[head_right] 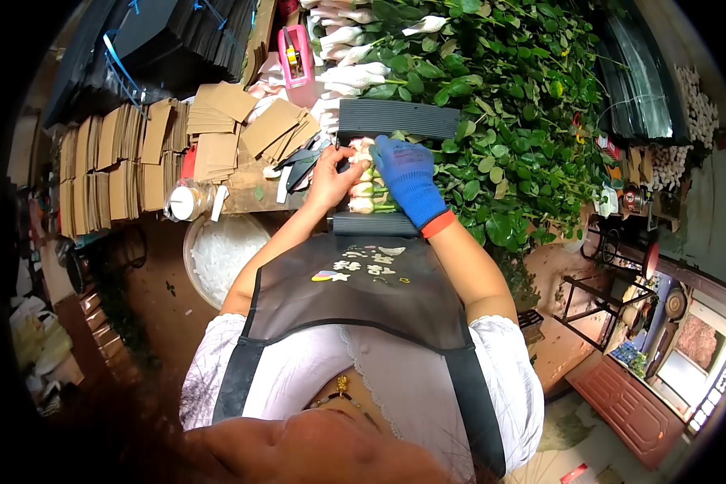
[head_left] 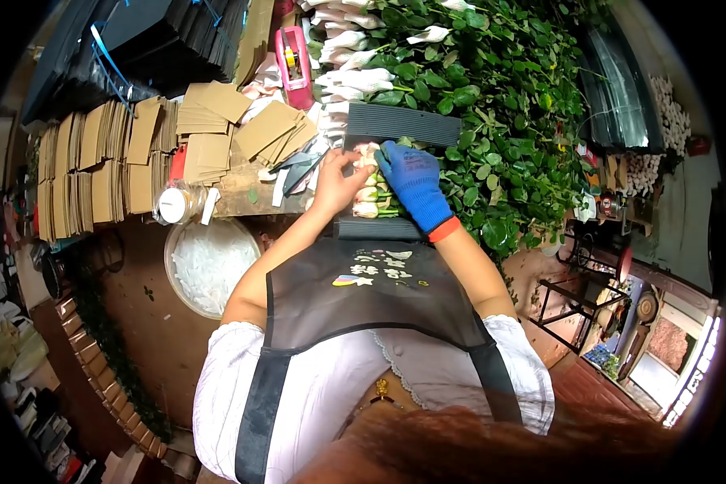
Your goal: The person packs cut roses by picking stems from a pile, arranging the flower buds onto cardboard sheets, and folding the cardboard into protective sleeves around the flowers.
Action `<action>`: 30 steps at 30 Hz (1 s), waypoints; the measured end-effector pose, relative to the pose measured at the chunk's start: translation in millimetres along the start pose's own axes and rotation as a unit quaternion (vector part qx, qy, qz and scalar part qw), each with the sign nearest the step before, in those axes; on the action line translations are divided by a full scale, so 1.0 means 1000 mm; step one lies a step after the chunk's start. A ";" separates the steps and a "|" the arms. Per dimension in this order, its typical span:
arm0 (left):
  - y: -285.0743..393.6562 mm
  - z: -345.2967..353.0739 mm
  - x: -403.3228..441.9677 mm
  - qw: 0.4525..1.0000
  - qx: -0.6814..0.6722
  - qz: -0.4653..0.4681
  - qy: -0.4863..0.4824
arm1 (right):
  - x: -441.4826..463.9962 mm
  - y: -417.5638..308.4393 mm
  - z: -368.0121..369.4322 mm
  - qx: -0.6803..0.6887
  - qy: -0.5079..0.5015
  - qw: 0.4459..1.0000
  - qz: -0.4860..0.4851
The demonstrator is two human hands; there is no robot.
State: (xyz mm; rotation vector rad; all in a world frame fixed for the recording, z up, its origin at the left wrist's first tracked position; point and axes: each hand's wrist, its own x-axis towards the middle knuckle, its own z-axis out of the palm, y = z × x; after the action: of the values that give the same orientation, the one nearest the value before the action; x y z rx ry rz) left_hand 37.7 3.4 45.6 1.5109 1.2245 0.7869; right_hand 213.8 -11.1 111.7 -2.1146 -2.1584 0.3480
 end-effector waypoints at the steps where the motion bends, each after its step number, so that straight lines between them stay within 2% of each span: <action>1: 0.003 -0.003 0.001 1.000 0.002 -0.003 -0.009 | 0.000 0.002 0.001 -0.003 0.008 1.000 -0.018; 4: -0.005 0.005 0.000 0.998 0.038 0.035 0.020 | -0.012 0.010 -0.009 0.031 0.026 0.998 -0.043; 9: -0.016 0.016 -0.001 0.993 0.054 0.071 0.078 | -0.018 0.000 -0.002 0.016 0.010 0.999 -0.031; 10: -0.009 0.011 -0.003 0.996 0.063 0.044 0.048 | -0.018 0.001 -0.008 0.048 0.021 0.998 -0.034; 12: -0.015 0.007 -0.004 0.995 0.046 0.077 0.036 | -0.022 0.008 -0.019 0.061 0.007 0.998 -0.032; 13: -0.005 -0.007 -0.004 0.996 0.019 0.089 0.003 | -0.027 0.004 -0.030 0.107 0.049 0.992 -0.041; 14: 0.003 -0.028 -0.002 0.995 -0.026 0.034 -0.088 | -0.034 -0.001 -0.041 0.159 0.102 0.981 -0.046; 15: 0.006 -0.050 0.002 0.994 -0.025 -0.024 -0.101 | -0.044 -0.004 -0.049 0.210 0.153 0.964 -0.049; 16: 0.003 -0.070 0.009 0.989 -0.025 -0.083 -0.116 | -0.053 -0.006 -0.055 0.280 0.123 0.952 0.016; 17: -0.012 -0.089 0.020 0.992 0.119 -0.034 -0.027 | -0.064 -0.007 -0.060 0.347 0.091 0.930 0.084; 18: -0.033 -0.106 0.032 0.964 0.259 0.017 0.061 | -0.071 -0.007 -0.062 0.411 0.059 0.897 0.152; 19: -0.053 -0.122 0.043 0.902 0.400 0.088 0.135 | -0.076 -0.004 -0.059 0.423 0.057 0.889 0.166; 20: -0.072 -0.138 0.054 0.811 0.525 0.160 0.204 | -0.079 0.000 -0.052 0.404 0.084 0.899 0.147; 22: -0.098 -0.163 0.071 0.877 0.464 0.081 0.098 | -0.082 0.009 -0.038 0.361 0.138 0.915 0.113; 23: -0.090 -0.171 0.073 0.885 0.459 0.057 0.057 | -0.085 0.011 -0.040 0.385 0.102 0.907 0.136; 24: -0.081 -0.177 0.074 0.891 0.453 0.031 0.014 | -0.088 0.009 -0.047 0.377 0.110 0.910 0.131; 26: -0.085 -0.186 0.076 0.899 0.433 0.062 0.023 | -0.091 0.003 -0.062 0.361 0.120 0.918 0.117; 28: -0.066 -0.199 0.077 0.955 0.286 -0.059 -0.054 | -0.090 -0.004 -0.065 0.390 0.117 0.907 0.109; 30: -0.070 -0.197 0.071 0.957 0.287 -0.032 -0.020 | -0.089 -0.015 -0.072 0.422 0.073 0.896 0.117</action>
State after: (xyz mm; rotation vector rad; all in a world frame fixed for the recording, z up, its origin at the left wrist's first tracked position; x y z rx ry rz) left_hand -143.7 128.4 30.0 1.9222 1.5457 0.3603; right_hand 218.5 -93.5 192.6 -1.7712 -1.2833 0.9123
